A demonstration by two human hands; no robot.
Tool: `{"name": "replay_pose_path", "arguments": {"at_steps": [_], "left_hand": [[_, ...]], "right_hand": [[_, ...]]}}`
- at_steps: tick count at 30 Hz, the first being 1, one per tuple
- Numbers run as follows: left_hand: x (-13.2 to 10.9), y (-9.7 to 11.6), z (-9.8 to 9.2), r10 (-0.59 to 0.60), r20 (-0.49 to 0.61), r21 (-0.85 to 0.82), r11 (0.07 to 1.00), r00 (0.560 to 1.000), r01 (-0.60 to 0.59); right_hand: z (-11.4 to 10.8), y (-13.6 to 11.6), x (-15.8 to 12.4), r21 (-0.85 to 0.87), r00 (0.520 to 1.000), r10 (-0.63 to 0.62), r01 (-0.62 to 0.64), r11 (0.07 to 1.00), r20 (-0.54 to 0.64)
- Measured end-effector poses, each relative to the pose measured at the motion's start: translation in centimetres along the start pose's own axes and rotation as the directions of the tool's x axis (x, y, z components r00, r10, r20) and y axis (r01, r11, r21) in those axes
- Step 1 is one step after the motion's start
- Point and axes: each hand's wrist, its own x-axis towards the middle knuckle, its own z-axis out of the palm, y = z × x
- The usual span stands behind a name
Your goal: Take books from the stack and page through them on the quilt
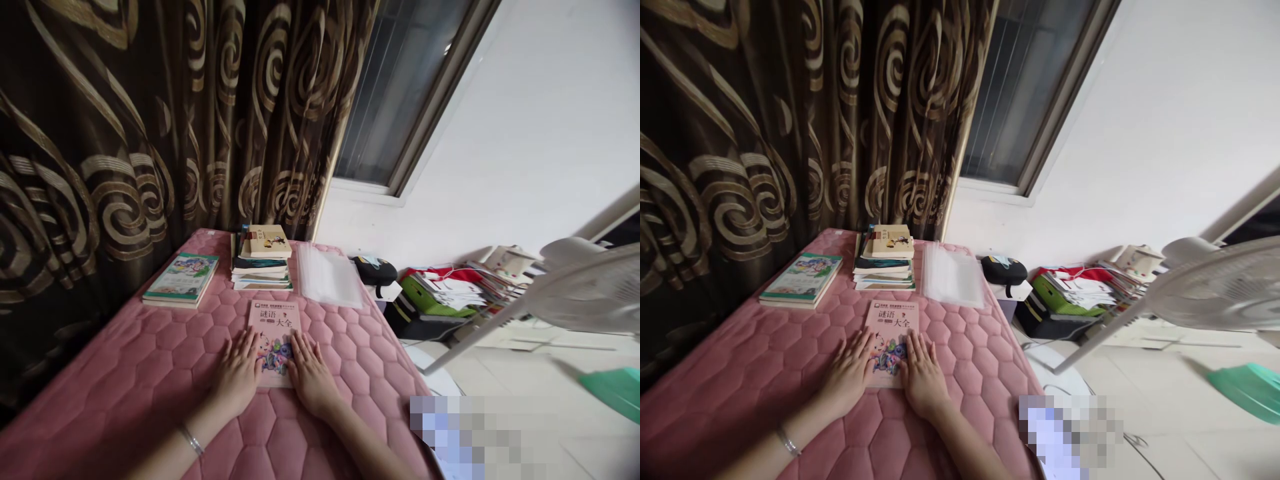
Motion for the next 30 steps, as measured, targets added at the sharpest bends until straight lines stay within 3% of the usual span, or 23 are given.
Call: {"name": "replay_pose_path", "arguments": {"at_steps": [10,18,21,24,26,30], "left_hand": [[0.3,-0.1,-0.5,-0.012,0.082,-0.035,0.999,0.997,0.015],[2.5,-0.3,-2.8,-0.107,0.156,-0.102,0.987,0.982,0.123],[4.3,0.7,-3.6,-0.028,0.135,-0.092,0.995,0.990,0.040],[5.7,1.8,-4.1,0.010,0.179,-0.034,0.999,0.984,-0.004],[5.7,2.0,-4.2,0.013,0.198,-0.006,1.000,0.980,-0.012],[4.6,1.4,-3.4,0.042,0.174,-0.003,0.999,0.984,-0.042]], "right_hand": [[-0.4,-0.2,0.0,0.035,0.999,0.005,-0.007,0.999,0.053],[-1.3,-0.5,0.6,0.072,0.995,0.024,-0.031,0.997,0.099],[-2.1,-1.5,3.1,0.003,0.998,0.034,-0.034,0.999,0.052],[-2.7,-1.9,7.2,0.009,0.995,-0.093,0.094,0.996,-0.044],[-2.5,-1.4,9.6,0.028,0.986,-0.168,0.167,0.985,0.020],[-1.0,0.6,11.8,0.031,0.999,-0.039,0.038,0.999,0.028]]}}
